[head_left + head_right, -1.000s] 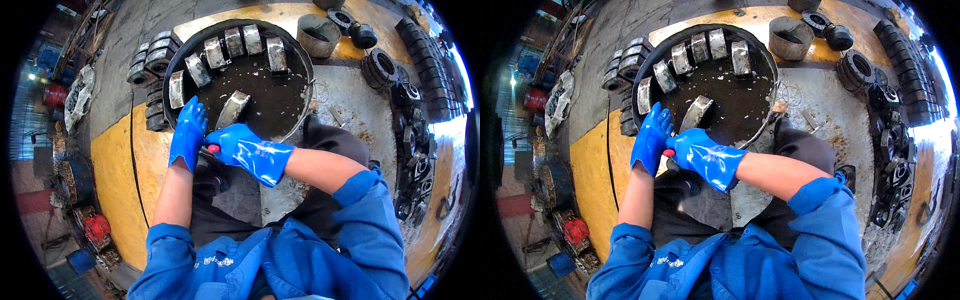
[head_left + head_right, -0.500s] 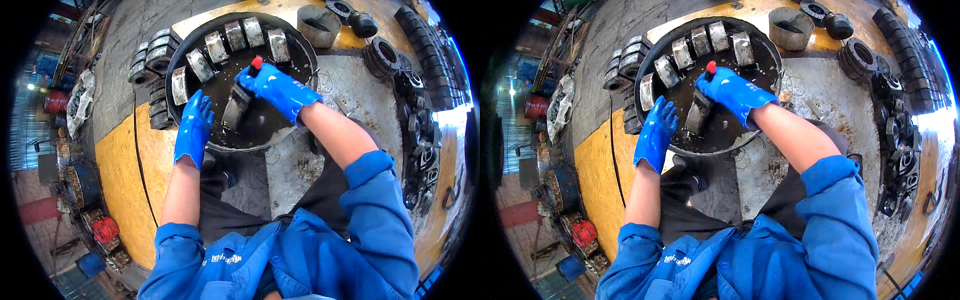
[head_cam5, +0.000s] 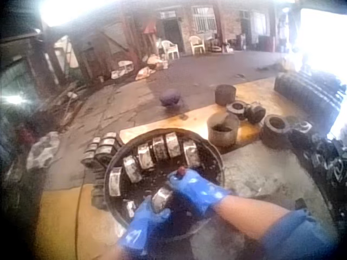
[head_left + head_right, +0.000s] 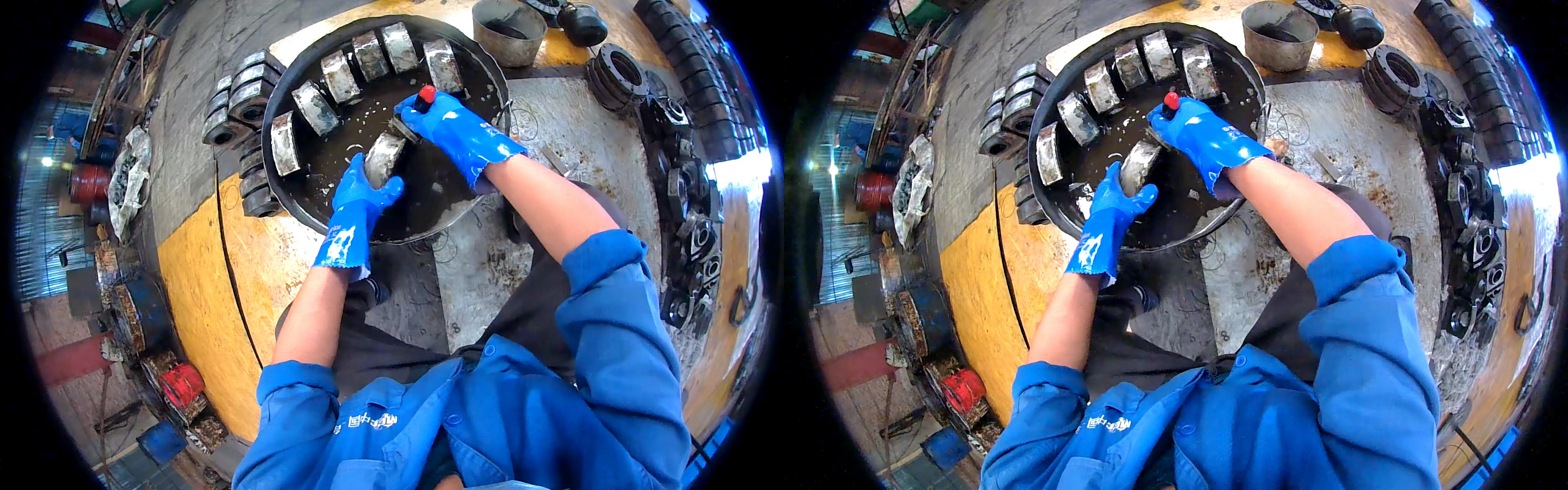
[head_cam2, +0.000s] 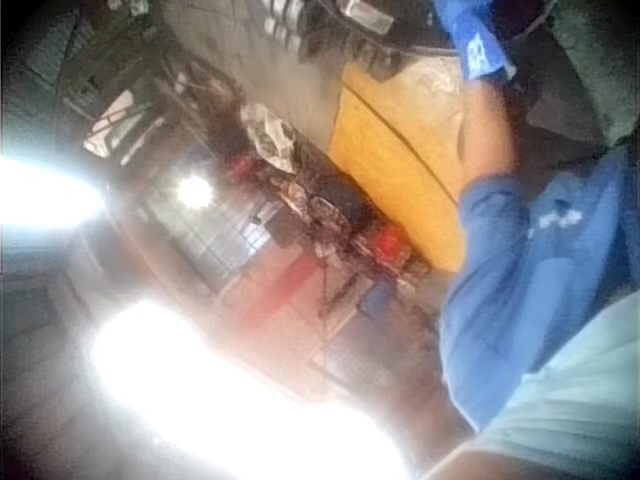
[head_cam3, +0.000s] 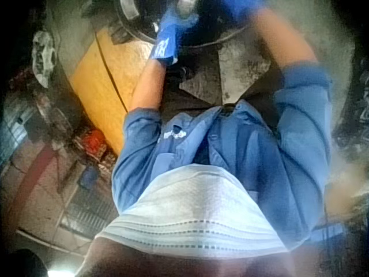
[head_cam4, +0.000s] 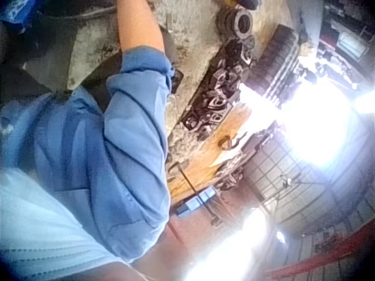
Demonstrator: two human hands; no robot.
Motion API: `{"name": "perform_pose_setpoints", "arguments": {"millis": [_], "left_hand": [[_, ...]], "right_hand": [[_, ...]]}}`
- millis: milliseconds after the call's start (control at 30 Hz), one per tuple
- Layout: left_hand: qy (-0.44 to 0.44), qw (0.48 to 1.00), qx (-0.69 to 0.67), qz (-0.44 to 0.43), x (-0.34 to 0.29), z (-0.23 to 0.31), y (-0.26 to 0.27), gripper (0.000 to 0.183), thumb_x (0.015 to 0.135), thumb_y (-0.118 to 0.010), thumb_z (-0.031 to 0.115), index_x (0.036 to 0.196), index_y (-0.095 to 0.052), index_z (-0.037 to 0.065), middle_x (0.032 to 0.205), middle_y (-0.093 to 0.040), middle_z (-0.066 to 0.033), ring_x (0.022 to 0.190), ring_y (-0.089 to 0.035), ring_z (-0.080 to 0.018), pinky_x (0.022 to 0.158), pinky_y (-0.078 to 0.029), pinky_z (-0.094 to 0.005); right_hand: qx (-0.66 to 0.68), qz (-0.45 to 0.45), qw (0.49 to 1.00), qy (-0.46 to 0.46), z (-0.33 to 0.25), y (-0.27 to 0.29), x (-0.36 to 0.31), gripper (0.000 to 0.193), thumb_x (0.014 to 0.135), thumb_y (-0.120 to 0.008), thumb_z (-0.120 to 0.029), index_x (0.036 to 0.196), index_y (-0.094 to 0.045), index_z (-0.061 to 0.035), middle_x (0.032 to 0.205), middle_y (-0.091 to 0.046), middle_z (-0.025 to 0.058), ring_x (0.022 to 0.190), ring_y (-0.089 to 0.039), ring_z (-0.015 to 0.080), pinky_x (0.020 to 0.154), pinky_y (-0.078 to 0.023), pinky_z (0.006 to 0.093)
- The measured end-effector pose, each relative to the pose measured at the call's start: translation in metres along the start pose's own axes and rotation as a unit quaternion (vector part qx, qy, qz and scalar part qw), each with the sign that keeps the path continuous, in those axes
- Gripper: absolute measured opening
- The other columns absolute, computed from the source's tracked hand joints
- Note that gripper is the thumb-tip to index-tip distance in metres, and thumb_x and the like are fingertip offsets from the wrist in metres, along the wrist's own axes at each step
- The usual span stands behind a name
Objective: The person cleans various metal mechanical components by dipping them into a basin of dark fluid and using a brush to scrub the surfaces while wearing blue protective gloves.
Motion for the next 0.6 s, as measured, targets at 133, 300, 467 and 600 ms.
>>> {"name": "perform_pose_setpoints", "arguments": {"millis": [133,300,467,600], "left_hand": [[-0.006,0.996,0.083,0.013,-0.004,0.003,0.0,0.111,0.074,-0.086,0.047,0.163,-0.036,0.002,0.153,-0.055,-0.0253,0.141,-0.056,-0.0395,0.118,-0.046,-0.0456],[-0.05,0.989,0.138,0.019,0.003,-0.005,0.003,0.102,0.076,-0.085,0.042,0.16,-0.042,0.004,0.15,-0.059,-0.0234,0.137,-0.059,-0.0385,0.117,-0.047,-0.0453],[-0.189,0.957,0.219,-0.018,0.016,-0.02,0.036,0.096,0.077,-0.086,0.037,0.159,-0.045,0.008,0.15,-0.059,-0.0228,0.137,-0.058,-0.0403,0.117,-0.047,-0.0452],[-0.207,0.945,0.252,-0.005,0.024,-0.034,0.04,0.094,0.075,-0.087,0.034,0.158,-0.047,0.014,0.15,-0.061,-0.0181,0.136,-0.059,-0.0388,0.116,-0.048,-0.045]], "right_hand": [[-0.039,-0.054,0.998,-0.005,0.005,0.001,0.003,0.045,0.092,-0.072,-0.047,0.11,-0.077,-0.0066,0.104,-0.077,0.0219,0.095,-0.072,0.0385,0.087,-0.057,0.0453],[-0.017,-0.046,0.998,-0.026,-0.003,0.005,-0.003,0.041,0.095,-0.071,-0.043,0.107,-0.077,-0.0045,0.094,-0.076,0.0161,0.085,-0.071,0.0295,0.079,-0.057,0.0415],[0.063,-0.086,0.993,-0.054,-0.005,0.001,-0.022,0.04,0.095,-0.07,-0.041,0.098,-0.076,-0.0019,0.086,-0.074,0.016,0.077,-0.071,0.0256,0.068,-0.056,0.0403],[0.022,-0.127,0.982,-0.135,0.01,-0.007,-0.032,0.037,0.096,-0.068,-0.037,0.095,-0.075,-0.0004,0.079,-0.072,0.015,0.067,-0.068,0.0231,0.064,-0.055,0.0383]]}}
Point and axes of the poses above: each hand's wrist, its own x-axis towards the middle knuckle, its own y-axis out of the back of the hand, z = x × y, the point moved 2 cm from there along x, towards the middle knuckle
